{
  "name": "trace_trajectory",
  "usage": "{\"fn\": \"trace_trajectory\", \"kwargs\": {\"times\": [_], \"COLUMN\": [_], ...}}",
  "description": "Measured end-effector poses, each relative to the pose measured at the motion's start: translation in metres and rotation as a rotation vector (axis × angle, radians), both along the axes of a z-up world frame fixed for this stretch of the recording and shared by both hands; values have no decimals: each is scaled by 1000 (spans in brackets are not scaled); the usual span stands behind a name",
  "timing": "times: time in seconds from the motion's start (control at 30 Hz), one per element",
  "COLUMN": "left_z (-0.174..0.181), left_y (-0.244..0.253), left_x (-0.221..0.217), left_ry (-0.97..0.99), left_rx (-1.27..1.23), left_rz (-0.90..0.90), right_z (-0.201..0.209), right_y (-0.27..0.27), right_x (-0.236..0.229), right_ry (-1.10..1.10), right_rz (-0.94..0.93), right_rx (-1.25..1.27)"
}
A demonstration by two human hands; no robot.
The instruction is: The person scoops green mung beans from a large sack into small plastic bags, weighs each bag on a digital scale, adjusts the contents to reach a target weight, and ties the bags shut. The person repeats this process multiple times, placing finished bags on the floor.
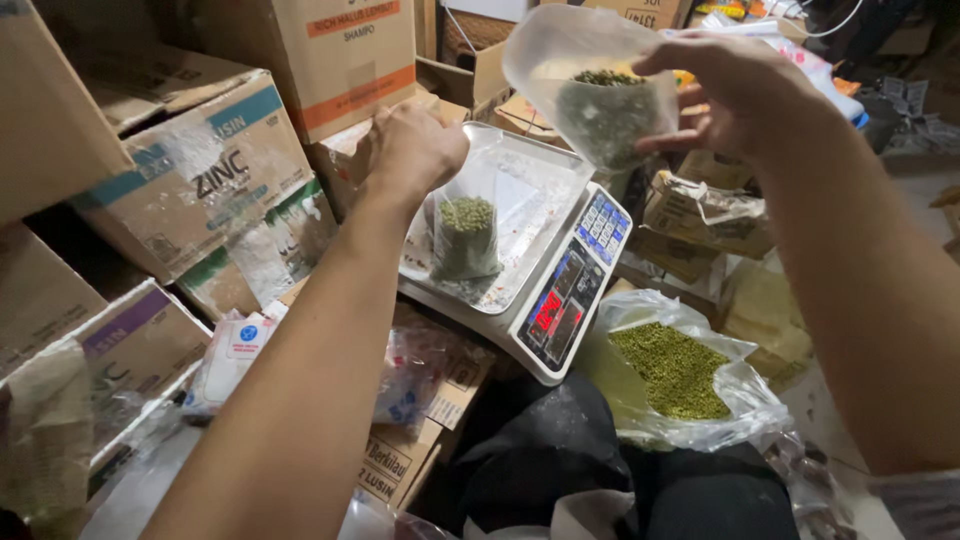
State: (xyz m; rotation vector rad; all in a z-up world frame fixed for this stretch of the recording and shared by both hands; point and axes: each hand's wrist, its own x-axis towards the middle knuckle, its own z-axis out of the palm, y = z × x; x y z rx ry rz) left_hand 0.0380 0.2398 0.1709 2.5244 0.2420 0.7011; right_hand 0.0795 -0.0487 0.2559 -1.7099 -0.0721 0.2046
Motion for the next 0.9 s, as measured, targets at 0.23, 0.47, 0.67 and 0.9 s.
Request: {"fn": "trace_trajectory", "kwargs": {"times": [0.23, 0.47, 0.67, 0.9], "left_z": [26, 18, 18, 18], "left_y": [-5, 4, 8, 13], "left_x": [-16, -17, -12, -7], "left_ry": [353, 225, 291, 317], "left_rx": [-328, -665, -573, -772], "left_rz": [61, -113, -146, -266], "right_z": [12, 7, 6, 6], "right_y": [46, 64, 71, 74], "right_x": [9, 20, 26, 23], "right_ry": [-293, -476, -713, -744], "right_rz": [27, 7, -25, -41], "right_rx": [-161, -322, -438, -494]}}
